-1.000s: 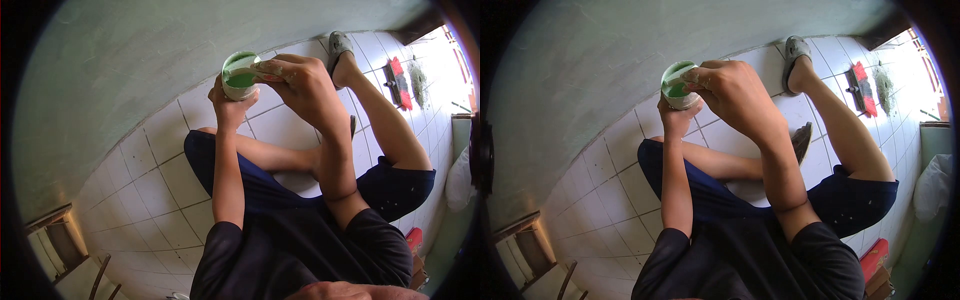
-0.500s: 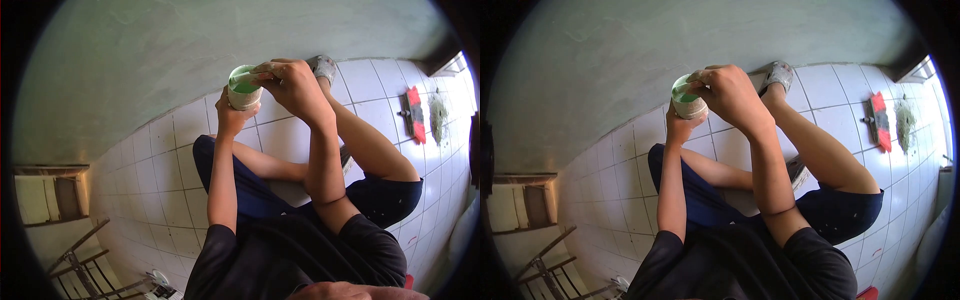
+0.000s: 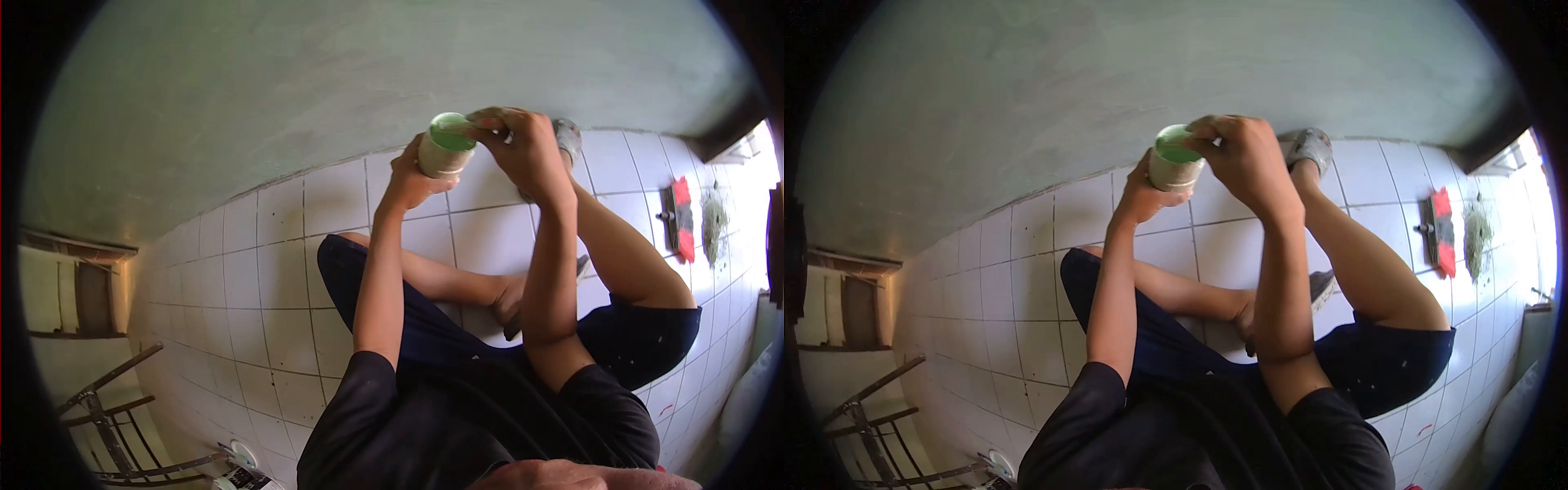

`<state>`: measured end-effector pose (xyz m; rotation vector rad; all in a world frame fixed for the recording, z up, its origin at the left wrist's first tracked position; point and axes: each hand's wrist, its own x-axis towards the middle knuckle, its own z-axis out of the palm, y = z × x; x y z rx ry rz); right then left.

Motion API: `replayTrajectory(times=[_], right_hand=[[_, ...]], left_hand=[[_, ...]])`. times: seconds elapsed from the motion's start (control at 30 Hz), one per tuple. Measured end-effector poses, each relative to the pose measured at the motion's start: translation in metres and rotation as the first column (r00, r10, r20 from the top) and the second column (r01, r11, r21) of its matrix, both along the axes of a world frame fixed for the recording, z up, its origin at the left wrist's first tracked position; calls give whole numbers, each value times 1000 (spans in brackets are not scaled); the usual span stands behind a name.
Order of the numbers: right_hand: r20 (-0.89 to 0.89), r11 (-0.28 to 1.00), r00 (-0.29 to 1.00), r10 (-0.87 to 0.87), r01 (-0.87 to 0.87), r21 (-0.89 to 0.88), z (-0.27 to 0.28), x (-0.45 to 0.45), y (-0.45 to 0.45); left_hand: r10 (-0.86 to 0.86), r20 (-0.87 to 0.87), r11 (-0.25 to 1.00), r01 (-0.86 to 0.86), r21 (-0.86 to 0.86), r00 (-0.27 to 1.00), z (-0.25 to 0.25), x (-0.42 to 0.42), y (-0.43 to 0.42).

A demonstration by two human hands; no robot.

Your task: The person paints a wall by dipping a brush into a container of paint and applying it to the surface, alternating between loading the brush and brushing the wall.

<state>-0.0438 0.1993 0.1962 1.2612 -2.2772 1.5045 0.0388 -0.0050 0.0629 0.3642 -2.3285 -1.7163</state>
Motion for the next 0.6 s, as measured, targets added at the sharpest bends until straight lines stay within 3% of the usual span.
replayTrajectory(times=[0.1, 0.13, 0.3, 0.47, 0.6], right_hand=[[76, 996, 996, -51, 44, 84, -2, 10, -26], [82, 996, 996, -37, 30, 83, -10, 10, -37], [144, 972, 989, 15, -48, 232, -34, 27, -86], [8, 988, 998, 60, -60, 143, -58, 36, -117], [-2, 979, 998, 57, -56, 196, -61, 43, -126]], left_hand=[[25, -19, 996, -27, -80, 1000, -10, 7, -21], [41, 51, 992, -35, -119, 998, -15, 10, -29], [37, 111, 996, -27, -88, 993, -39, 36, -68], [44, 148, 998, -36, -52, 988, -40, 56, -90], [47, 106, 999, -45, -16, 993, -48, 63, -95]])
